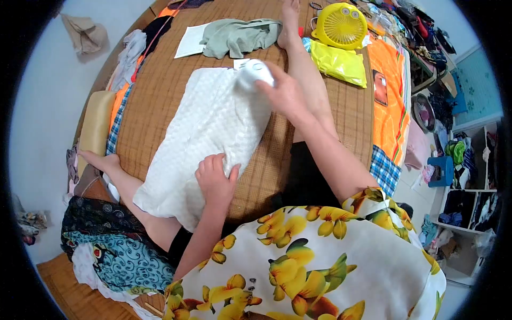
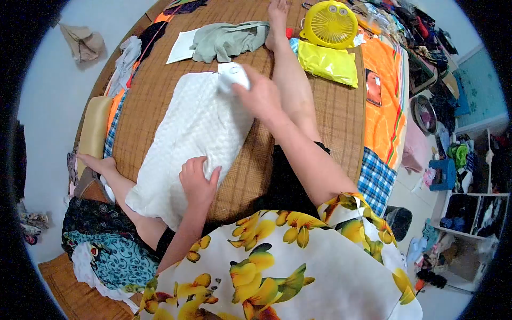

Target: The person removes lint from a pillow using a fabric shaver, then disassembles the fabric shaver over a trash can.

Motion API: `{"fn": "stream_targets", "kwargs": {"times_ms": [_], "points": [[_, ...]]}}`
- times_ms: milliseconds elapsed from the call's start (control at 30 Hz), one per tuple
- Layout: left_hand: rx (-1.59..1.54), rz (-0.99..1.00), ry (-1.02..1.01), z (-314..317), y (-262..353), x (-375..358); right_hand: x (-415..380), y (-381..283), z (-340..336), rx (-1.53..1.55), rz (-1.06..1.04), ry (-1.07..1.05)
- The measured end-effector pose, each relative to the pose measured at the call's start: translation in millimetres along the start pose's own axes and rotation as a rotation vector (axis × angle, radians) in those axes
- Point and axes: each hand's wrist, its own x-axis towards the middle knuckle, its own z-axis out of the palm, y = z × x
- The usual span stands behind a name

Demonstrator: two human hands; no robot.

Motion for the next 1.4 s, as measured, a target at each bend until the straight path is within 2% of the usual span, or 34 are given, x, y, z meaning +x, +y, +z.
{"fn": "stream_targets", "kwargs": {"times_ms": [33, 100, 133, 200, 233, 267, 333, 367, 433, 500, 533, 600, 667, 733, 800, 867, 933, 967, 1000, 1067, 1133, 1200, 1233, 1300, 1367, 1400], "points": [[-0.017, -0.037, -0.019, 5, -1, 5, 0, 2, 1, 0.003, -0.005, 0.0], [-0.014, -0.029, -0.021, 11, -6, 15, -8, 7, 8, -0.234, 0.053, -0.043], [-0.011, -0.021, -0.03, 12, -9, 17, -22, 4, 17, -0.272, -0.049, -0.11], [-0.045, -0.027, -0.004, 13, -14, 18, -40, -8, 21, -0.207, -0.145, -0.363], [-0.088, -0.023, 0.028, 12, -18, 17, -47, -16, 17, -0.089, -0.145, -0.406], [-0.068, -0.04, 0.028, 9, -21, 13, -49, -8, 18, 0.001, -0.141, -0.396], [-0.186, -0.198, -0.05, 11, -19, 11, -43, 7, 11, 0.234, -0.078, -0.288], [-0.199, -0.138, 0.005, 13, -24, 11, -35, 15, 3, 0.245, -0.018, -0.2], [-0.191, -0.173, 0.034, 7, -34, 20, -15, 32, -15, 0.257, 0.011, -0.025], [-0.154, -0.221, 0.051, -14, -44, 30, -9, 17, -24, 0.31, 0.071, 0.111], [-0.163, -0.223, 0.056, -19, -54, 33, -10, 5, -34, 0.351, 0.156, 0.171], [-0.161, -0.194, 0.15, -29, -83, 42, -4, 7, -32, 0.382, 0.177, 0.207], [-0.131, -0.195, 0.161, -41, -99, 55, -5, 4, -18, 0.324, 0.064, 0.117], [-0.095, -0.206, 0.18, -45, -123, 62, -8, -2, 6, 0.352, 0.114, 0.055], [-0.012, -0.263, 0.132, -29, -144, 68, -9, 28, 49, 0.319, -0.189, 0.151], [-0.032, -0.295, 0.104, -21, -147, 74, -40, 9, 67, 0.012, -0.229, 0.153], [-0.142, -0.3, 0.038, -13, -147, 73, -69, -16, 63, -0.071, -0.338, -0.166], [-0.148, -0.298, 0.029, -10, -146, 73, -69, -31, 51, -0.15, -0.226, -0.426], [-0.172, -0.28, 0.033, -8, -145, 70, -63, -20, 51, -0.152, -0.215, -0.43], [-0.194, -0.273, 0.043, -9, -143, 65, -29, 16, 47, -0.327, -0.223, -0.05], [-0.223, -0.3, 0.071, -10, -141, 67, 14, 36, 24, -0.143, -0.209, 0.157], [-0.257, -0.297, 0.073, -10, -152, 69, 23, 20, 2, -0.078, -0.273, 0.276], [-0.28, -0.292, 0.066, -11, -154, 73, 9, -7, -5, -0.058, -0.344, 0.221], [-0.238, -0.242, 0.097, -16, -156, 80, -16, -1, 26, -0.068, -0.36, 0.13], [-0.183, -0.166, 0.168, -13, -173, 81, -54, -28, 37, -0.136, -0.381, -0.107], [-0.186, -0.169, 0.163, -14, -173, 82, -61, -32, 39, -0.126, -0.321, -0.252]]}}
